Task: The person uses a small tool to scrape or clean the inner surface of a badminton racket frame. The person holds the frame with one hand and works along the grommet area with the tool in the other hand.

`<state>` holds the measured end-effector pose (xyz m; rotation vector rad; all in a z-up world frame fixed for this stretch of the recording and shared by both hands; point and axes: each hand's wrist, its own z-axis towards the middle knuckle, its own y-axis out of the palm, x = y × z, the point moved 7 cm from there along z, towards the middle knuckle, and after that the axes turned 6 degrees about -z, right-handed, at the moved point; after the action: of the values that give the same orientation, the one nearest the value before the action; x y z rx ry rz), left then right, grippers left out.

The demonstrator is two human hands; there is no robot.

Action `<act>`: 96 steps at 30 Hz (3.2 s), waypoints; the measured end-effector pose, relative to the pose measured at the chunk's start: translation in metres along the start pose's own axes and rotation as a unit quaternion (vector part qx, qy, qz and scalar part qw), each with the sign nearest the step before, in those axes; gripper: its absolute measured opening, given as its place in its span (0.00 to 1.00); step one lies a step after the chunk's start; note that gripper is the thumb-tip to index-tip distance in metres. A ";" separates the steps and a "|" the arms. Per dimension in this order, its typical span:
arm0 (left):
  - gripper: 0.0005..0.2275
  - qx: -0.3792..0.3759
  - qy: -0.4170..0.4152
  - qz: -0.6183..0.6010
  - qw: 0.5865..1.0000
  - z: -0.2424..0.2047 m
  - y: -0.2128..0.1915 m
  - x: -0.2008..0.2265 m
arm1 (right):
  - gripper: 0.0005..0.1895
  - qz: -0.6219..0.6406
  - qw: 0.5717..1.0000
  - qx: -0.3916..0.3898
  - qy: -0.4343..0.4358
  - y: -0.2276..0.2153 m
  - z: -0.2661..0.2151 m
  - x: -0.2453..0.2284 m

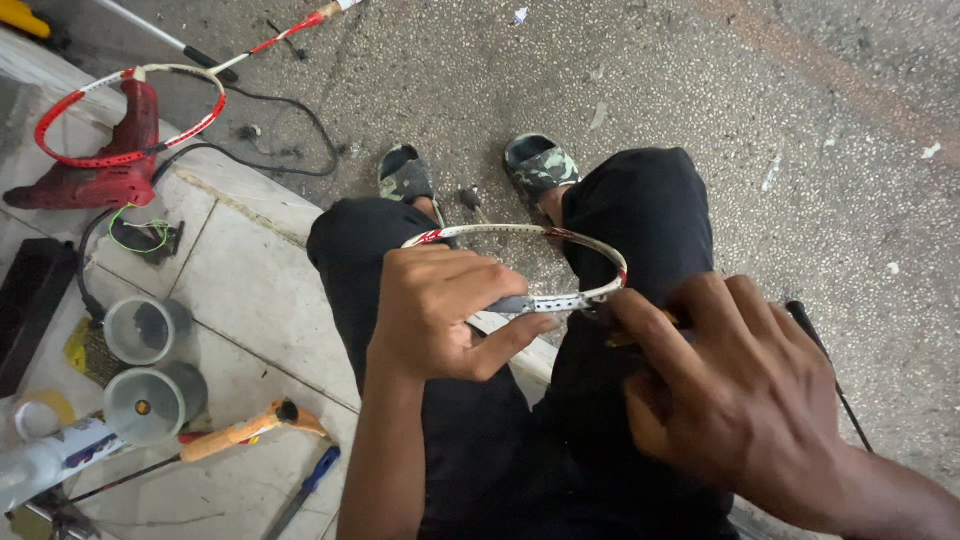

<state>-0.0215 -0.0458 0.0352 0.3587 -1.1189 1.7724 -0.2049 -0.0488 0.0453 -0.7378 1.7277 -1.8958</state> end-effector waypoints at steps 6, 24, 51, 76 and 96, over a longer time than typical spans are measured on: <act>0.21 0.013 -0.027 -0.039 0.999 0.001 -0.001 -0.002 | 0.34 0.015 1.000 -0.024 0.013 -0.003 0.004 -0.005; 0.16 0.012 -0.026 -0.021 0.999 -0.001 0.000 -0.003 | 0.20 0.219 0.976 -0.005 -0.017 0.014 0.012 0.008; 0.17 0.091 -0.021 0.141 0.986 0.005 -0.004 0.017 | 0.31 0.141 0.989 0.035 0.022 0.030 -0.015 0.009; 0.16 -0.040 0.017 0.081 0.996 0.000 0.001 -0.002 | 0.22 -0.104 0.893 0.273 -0.341 -0.007 0.032 0.016; 0.14 -0.027 0.009 0.047 0.998 0.000 -0.001 -0.002 | 0.20 -0.166 0.887 0.295 -0.313 -0.023 0.030 0.009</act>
<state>-0.0195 -0.0469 0.0347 0.2613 -1.1853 1.8212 -0.1914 -0.0746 0.0706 -1.2584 0.6062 -1.9330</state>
